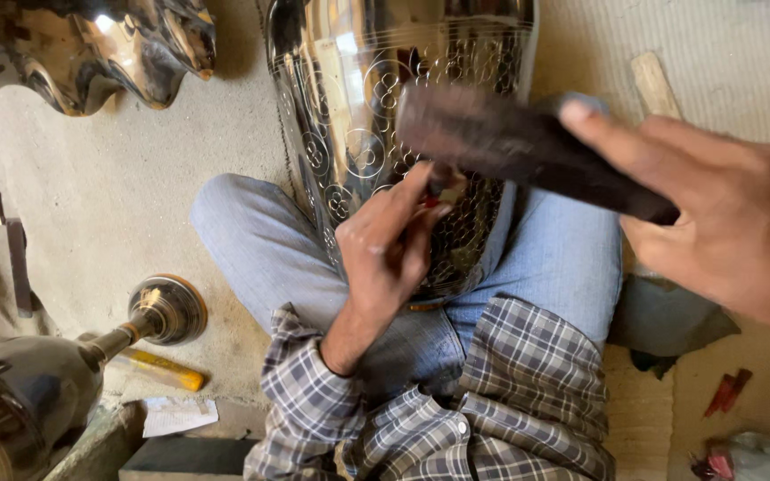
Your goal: The person sits cross-legged and uses a chisel and hammer to engrave a floral pattern onto a large polished metal vessel. They repeatedly position the chisel and strike it to create indentations in the metal surface.
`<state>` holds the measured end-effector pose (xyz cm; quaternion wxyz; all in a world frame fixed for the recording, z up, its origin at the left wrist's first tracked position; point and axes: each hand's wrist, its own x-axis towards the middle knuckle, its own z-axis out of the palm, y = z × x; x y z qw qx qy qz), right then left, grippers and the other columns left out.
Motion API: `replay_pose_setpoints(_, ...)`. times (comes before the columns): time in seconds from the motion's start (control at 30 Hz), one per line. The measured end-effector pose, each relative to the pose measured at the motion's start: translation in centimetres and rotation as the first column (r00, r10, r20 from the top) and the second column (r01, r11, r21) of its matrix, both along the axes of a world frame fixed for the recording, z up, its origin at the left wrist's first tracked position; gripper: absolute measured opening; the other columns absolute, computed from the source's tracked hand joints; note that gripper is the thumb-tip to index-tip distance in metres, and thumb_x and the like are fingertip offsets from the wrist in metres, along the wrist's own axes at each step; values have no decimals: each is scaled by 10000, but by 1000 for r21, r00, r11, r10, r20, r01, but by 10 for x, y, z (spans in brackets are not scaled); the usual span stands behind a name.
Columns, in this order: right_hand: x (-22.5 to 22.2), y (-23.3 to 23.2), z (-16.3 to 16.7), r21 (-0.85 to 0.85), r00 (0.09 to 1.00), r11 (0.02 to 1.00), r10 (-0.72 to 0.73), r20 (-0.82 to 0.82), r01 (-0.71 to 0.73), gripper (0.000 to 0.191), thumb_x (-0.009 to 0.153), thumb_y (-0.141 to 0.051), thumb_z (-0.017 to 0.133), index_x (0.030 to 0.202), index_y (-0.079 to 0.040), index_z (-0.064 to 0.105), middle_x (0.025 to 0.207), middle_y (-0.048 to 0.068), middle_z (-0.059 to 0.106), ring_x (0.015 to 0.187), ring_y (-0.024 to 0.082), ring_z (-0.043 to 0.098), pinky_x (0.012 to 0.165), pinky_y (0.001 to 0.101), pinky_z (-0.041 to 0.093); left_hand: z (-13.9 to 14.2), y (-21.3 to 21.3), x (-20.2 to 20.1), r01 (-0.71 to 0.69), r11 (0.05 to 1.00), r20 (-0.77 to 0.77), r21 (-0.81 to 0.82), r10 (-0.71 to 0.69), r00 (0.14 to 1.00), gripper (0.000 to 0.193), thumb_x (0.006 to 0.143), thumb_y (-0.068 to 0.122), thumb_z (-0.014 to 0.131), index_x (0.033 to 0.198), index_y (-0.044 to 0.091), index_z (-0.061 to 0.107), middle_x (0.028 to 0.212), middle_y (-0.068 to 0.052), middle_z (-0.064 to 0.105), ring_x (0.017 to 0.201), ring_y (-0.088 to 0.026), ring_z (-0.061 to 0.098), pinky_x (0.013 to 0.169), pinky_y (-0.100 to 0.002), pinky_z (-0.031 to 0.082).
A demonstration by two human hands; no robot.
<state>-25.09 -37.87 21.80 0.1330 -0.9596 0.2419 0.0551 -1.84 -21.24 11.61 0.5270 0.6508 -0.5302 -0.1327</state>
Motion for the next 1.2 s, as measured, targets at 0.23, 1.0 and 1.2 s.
replay_pose_setpoints(0.23, 19, -11, 32, 27, 987, 993, 107, 120, -111, 869, 897, -90, 718, 1637, -221, 283, 792, 15, 562, 583, 141, 536, 488, 271, 482, 8, 8, -18, -83, 994, -303, -66, 59, 951, 363, 1036, -143, 631, 1372, -17, 576, 1093, -147, 745, 927, -162, 762, 837, -251, 656)
replay_pose_setpoints(1.0, 23, -4, 35, -196, 972, 953, 234, 0, -230, 848, 790, -59, 789, 1539, -263, 446, 842, 56, 615, 604, 144, 558, 534, 288, 542, -37, 12, -13, -55, 991, -343, -125, 8, 939, 318, 1012, -27, 731, 1294, 4, 585, 1070, -110, 778, 881, -153, 800, 763, -258, 688)
replay_pose_setpoints(1.2, 1, -8, 17, 100, 957, 993, -82, 277, 56, 864, 777, -42, 806, 1543, -197, 439, 858, 101, 644, 621, 193, 599, 532, 314, 551, -17, -2, -1, 83, 987, -191, -137, -108, 976, 372, 993, -17, 745, 1341, 45, 626, 1137, -112, 767, 962, -173, 801, 810, -271, 696)
